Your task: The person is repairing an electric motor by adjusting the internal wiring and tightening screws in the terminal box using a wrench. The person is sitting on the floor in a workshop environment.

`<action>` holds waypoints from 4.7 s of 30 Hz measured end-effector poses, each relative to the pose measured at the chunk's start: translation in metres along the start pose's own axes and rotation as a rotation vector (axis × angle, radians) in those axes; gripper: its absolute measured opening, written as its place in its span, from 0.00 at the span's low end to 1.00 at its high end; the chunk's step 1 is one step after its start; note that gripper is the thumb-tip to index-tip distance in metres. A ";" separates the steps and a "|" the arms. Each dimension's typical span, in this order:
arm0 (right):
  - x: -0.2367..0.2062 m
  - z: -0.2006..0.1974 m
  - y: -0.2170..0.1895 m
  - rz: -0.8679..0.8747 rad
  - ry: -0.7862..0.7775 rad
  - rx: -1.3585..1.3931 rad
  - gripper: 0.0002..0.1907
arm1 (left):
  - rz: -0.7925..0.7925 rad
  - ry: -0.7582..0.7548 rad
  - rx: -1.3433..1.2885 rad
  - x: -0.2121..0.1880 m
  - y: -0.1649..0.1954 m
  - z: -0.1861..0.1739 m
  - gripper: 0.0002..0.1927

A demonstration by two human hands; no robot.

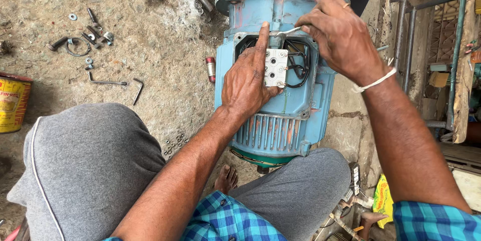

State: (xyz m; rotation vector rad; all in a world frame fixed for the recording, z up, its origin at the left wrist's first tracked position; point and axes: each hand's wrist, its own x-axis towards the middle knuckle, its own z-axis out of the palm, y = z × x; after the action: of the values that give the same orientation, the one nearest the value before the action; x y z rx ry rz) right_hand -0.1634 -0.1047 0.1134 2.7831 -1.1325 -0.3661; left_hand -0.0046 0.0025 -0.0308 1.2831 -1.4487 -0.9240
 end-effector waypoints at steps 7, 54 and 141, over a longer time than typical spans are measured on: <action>0.016 0.012 -0.006 0.072 -0.211 0.166 0.14 | 0.000 -0.006 0.006 0.000 0.000 0.001 0.75; -0.002 0.022 -0.011 -0.260 0.140 -0.209 0.27 | 0.052 -0.020 0.044 0.004 -0.001 0.001 0.75; 0.023 0.017 0.015 -0.202 -0.183 0.175 0.12 | 0.018 -0.012 0.024 0.003 0.000 0.000 0.74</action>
State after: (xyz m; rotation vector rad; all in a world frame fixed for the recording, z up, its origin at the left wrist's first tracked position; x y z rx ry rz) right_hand -0.1617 -0.1315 0.0956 3.0830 -0.9610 -0.5790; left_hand -0.0041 -0.0009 -0.0303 1.2821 -1.4829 -0.9065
